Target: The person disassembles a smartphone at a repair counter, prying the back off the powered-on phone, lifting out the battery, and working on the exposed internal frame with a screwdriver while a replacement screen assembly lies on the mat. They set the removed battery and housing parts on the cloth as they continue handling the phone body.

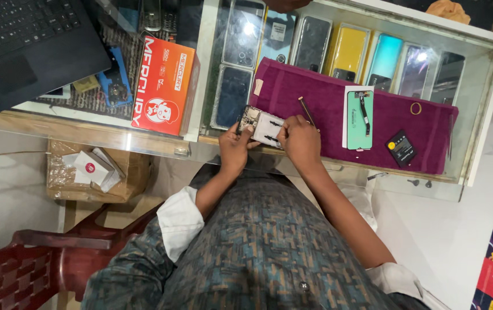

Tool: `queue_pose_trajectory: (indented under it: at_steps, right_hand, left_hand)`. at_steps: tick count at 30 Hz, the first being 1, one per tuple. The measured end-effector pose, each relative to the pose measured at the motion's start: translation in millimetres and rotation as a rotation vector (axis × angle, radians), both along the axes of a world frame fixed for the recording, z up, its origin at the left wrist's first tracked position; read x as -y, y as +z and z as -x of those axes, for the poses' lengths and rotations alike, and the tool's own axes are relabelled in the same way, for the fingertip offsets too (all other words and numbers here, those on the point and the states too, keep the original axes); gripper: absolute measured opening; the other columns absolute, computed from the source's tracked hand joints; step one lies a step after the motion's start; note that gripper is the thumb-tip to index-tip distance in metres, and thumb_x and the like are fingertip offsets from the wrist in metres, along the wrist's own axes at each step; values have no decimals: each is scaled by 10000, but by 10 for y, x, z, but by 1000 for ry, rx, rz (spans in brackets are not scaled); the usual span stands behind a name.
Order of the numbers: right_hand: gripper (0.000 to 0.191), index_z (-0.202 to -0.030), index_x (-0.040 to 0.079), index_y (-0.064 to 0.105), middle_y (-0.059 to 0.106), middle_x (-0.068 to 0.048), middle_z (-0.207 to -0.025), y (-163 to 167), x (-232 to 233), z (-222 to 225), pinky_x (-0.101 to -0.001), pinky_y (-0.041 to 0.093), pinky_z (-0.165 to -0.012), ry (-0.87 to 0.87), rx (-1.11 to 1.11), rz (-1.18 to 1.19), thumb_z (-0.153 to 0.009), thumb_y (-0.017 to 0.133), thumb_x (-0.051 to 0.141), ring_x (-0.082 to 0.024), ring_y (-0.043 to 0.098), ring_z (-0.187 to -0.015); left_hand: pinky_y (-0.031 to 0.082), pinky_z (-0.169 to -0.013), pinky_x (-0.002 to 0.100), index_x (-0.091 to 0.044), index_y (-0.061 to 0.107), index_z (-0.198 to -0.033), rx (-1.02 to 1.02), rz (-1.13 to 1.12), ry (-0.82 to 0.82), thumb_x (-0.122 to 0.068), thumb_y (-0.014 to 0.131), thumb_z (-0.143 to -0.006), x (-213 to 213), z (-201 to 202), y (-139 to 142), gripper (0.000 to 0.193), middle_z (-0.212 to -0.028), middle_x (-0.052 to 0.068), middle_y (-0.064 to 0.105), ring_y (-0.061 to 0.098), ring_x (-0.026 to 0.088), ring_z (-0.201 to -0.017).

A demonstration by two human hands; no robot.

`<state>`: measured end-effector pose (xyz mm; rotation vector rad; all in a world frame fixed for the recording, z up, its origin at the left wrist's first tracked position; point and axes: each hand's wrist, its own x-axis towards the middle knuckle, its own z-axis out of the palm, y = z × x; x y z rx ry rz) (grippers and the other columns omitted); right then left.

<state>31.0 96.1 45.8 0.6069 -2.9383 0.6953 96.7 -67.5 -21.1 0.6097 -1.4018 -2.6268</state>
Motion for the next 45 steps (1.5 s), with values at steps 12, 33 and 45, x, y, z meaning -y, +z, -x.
queue_pose_trajectory:
  at_steps: [12, 33, 45]
  right_hand:
    - [98, -894, 59, 752, 721, -116, -857, 122, -81, 2, -405, 561, -650, -49, 135, 140, -844, 783, 136, -299, 713, -709]
    - [143, -965, -5, 771, 754, -164, -839, 229, 54, -98, -366, 564, -645, -225, 230, 221, -881, 750, 110, -269, 746, -706]
    - [95, -780, 41, 624, 654, -149, -762, -171, 46, -26, -452, 535, -552, -3, -137, -187, -798, 715, 60, -339, 674, -649]
  left_hand:
    - [660, -763, 343, 78, 659, -1172, -7, -5, 9, -113, 640, -1015, 8, 43, -73, 248, -979, 100, 746, 737, 149, -836]
    - [662, -764, 333, 82, 672, -1129, 14, 36, 14, -110, 647, -1015, -8, 39, -44, 225, -969, 114, 751, 737, 155, -828]
    - [646, -731, 303, 77, 687, -1125, 47, 93, 2, -119, 652, -1011, -5, 41, -50, 229, -942, 90, 748, 720, 126, -792]
